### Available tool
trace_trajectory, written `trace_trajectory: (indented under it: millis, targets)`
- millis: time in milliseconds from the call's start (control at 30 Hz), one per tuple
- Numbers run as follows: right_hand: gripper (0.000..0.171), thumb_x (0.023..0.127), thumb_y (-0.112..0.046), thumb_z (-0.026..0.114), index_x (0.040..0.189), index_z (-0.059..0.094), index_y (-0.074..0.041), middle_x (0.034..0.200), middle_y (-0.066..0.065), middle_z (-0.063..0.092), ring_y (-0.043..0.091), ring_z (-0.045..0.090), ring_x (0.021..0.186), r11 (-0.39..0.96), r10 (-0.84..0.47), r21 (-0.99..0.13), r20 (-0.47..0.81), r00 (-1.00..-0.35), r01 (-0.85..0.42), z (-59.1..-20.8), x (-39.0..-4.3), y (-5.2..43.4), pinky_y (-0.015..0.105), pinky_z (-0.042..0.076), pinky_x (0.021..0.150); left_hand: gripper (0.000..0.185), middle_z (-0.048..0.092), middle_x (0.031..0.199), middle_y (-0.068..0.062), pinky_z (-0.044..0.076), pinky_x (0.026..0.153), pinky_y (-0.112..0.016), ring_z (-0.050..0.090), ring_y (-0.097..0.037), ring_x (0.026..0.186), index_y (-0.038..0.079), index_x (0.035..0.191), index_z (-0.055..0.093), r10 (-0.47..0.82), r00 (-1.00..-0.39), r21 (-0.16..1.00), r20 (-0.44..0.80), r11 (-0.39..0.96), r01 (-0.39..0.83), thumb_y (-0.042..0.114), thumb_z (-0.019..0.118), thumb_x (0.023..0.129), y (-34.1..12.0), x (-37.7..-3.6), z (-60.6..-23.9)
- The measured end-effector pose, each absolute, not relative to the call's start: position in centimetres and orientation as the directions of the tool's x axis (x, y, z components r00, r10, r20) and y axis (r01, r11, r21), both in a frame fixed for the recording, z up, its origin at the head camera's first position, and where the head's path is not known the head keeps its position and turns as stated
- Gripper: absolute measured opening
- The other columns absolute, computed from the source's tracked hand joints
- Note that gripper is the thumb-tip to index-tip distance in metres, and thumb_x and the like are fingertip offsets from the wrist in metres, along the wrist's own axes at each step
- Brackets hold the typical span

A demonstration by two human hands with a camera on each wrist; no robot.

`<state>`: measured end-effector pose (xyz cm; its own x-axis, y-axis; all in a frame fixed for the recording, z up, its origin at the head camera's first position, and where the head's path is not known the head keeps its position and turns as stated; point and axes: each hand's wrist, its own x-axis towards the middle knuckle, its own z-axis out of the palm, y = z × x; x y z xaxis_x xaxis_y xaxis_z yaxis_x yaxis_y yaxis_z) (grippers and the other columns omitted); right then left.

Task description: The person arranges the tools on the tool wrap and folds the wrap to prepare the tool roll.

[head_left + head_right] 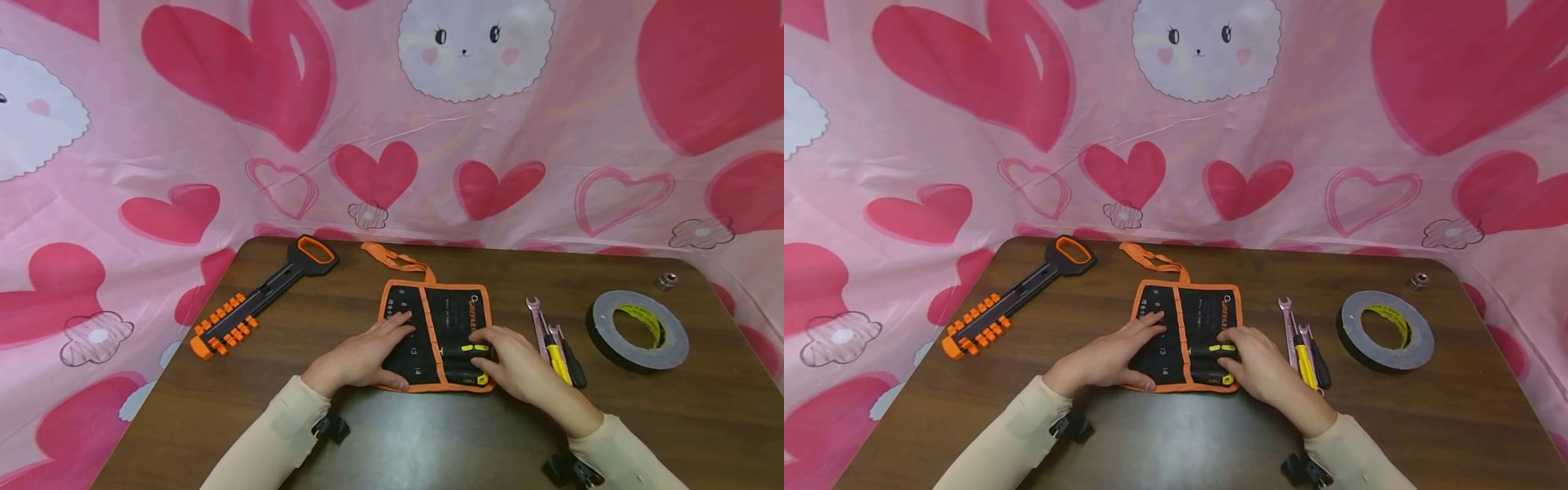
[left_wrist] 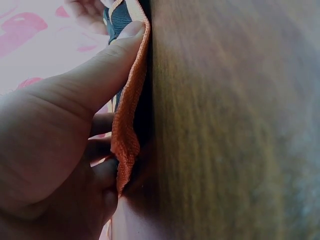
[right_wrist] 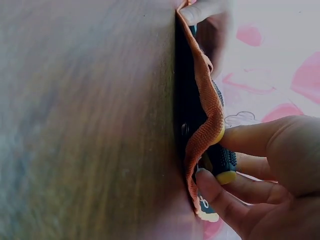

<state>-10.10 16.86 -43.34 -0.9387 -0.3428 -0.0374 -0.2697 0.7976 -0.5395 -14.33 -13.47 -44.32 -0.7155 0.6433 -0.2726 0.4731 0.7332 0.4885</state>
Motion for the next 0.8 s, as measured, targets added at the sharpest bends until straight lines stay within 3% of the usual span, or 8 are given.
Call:
trace_trajectory:
  millis: [200, 800]
  targets:
    - [0.023, 0.095, -0.015, 0.084, 0.116, 0.079, -0.009, 0.114, 0.005, 0.073, 0.022, 0.068, 0.102, 0.779, -0.37, -0.545, -0.001, -0.929, -0.31, -43.39, -10.16, 17.0, 0.054, 0.061, 0.098, 0.099, 0.017, 0.183, 0.001, 0.032, 0.132, -0.057, 0.015, -0.023, 0.17, 0.018, 0.168, 0.038, 0.644, -0.714, 0.489, -0.274, 0.733, 0.474, 0.051, 0.087, 0.089, -13.45, -14.37, -44.33]
    - [0.023, 0.1, -0.016, 0.077, 0.122, 0.079, -0.008, 0.117, 0.007, 0.077, 0.028, 0.07, 0.11, 0.784, -0.426, -0.481, 0.043, -0.904, -0.393, -43.67, -10.33, 16.9, 0.055, 0.059, 0.1, 0.098, 0.018, 0.183, -0.001, 0.033, 0.132, -0.056, 0.015, -0.025, 0.17, 0.016, 0.167, 0.039, 0.652, -0.713, 0.493, -0.257, 0.723, 0.483, 0.049, 0.088, 0.089, -13.54, -14.33, -44.54]
